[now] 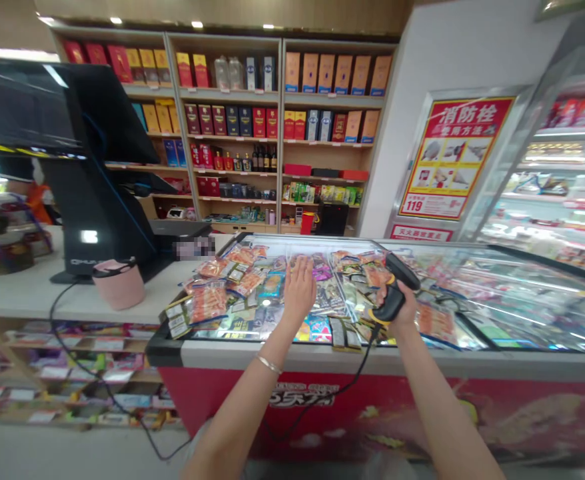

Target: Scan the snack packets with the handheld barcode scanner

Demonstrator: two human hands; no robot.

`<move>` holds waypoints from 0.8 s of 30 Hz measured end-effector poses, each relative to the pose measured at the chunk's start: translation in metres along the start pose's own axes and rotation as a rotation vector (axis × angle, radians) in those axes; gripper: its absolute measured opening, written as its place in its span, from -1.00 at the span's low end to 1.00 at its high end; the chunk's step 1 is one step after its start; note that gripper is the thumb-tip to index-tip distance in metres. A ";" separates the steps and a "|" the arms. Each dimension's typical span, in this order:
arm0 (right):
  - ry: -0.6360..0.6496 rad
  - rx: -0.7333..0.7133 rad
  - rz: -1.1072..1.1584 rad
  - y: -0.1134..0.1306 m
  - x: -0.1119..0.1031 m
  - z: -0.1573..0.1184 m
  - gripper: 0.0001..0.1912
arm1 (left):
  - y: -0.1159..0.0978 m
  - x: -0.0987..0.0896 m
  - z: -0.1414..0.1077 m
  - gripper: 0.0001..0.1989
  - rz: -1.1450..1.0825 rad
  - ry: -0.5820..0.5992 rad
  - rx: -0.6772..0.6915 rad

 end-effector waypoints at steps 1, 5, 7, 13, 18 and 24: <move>-0.019 -0.012 -0.002 0.006 -0.010 0.000 -0.75 | -0.010 0.003 0.008 -0.46 -0.027 -0.011 0.015; -0.078 -0.012 -0.034 0.008 -0.050 0.001 -0.74 | -0.042 0.028 0.029 -0.46 -0.125 -0.028 0.024; -0.109 0.020 -0.048 -0.002 -0.068 0.003 -0.72 | -0.056 0.052 0.033 -0.47 -0.188 0.018 0.026; -0.180 0.067 -0.002 -0.026 -0.100 0.009 -0.67 | -0.085 0.133 0.032 -0.51 -0.396 0.291 0.036; -0.200 0.146 -0.015 -0.028 -0.099 0.010 -0.69 | -0.089 0.161 0.030 -0.52 -0.426 0.375 -0.022; -0.227 0.158 -0.008 -0.027 -0.100 0.010 -0.70 | -0.091 0.169 0.026 -0.63 -0.573 0.429 -0.106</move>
Point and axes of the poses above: each hand's wrist, its own z-axis towards the middle knuckle, its own x-axis out of the palm, y = z × x, the point moved 3 cm from there along z, towards the middle knuckle, and after that the axes turned 7 degrees about x, right-handed, at the moved point
